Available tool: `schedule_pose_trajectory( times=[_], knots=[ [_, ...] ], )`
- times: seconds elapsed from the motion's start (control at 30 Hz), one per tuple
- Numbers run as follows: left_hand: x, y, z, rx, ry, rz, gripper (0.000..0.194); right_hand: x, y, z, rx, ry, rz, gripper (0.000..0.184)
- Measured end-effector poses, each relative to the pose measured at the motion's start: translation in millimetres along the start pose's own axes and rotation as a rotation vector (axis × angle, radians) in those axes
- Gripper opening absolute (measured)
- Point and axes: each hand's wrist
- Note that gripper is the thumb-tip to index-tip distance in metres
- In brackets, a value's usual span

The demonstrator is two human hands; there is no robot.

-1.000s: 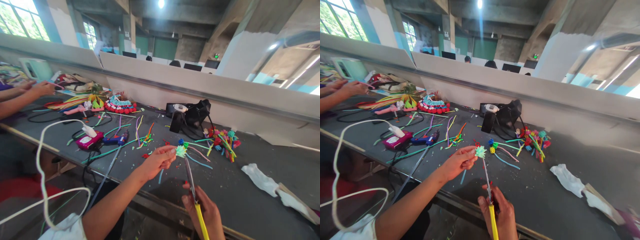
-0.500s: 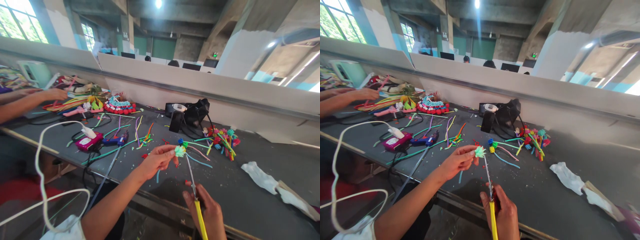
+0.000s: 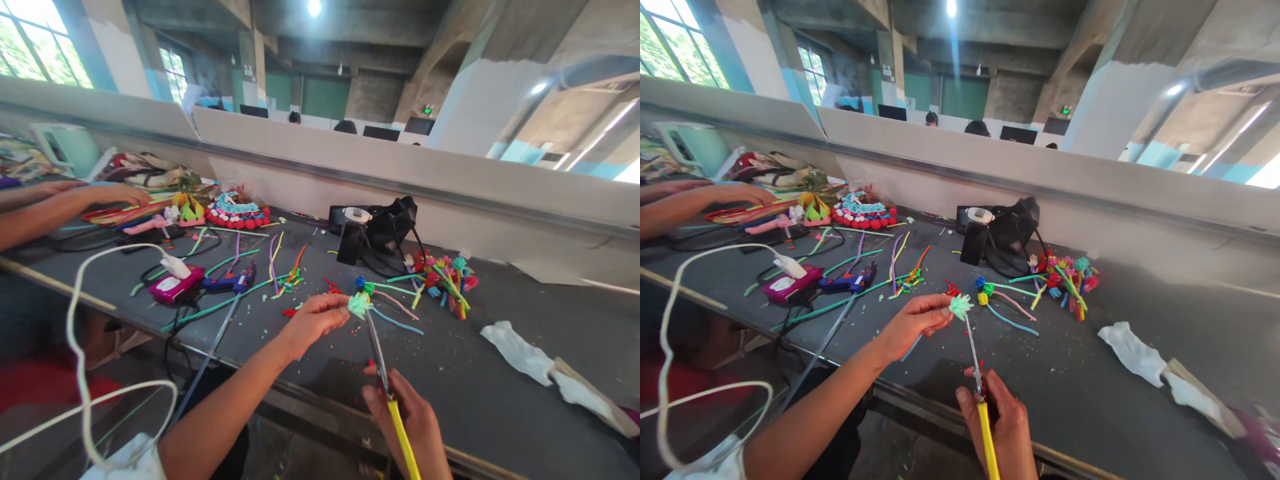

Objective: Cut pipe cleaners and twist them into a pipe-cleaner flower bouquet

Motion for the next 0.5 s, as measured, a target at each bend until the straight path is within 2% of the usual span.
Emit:
schedule_pose_trajectory(
  times=[0.3,0.5],
  knots=[
    [-1.7,1.5,-2.3,0.04,-0.286,-0.029,0.045,5.7,1.4,0.1,0.021,-0.117,-0.101,0.035],
    [-0.4,0.1,0.6,0.059,-0.433,-0.06,0.04,13.9,2.1,-2.3,-0.031,-0.231,-0.155,0.038]
  ],
)
Point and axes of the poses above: each hand's wrist, its own y-axis away from the middle knuckle, its own z-axis out of the back of the hand, x = y × z, and after that the axes turned 15 degrees about x, right-handed
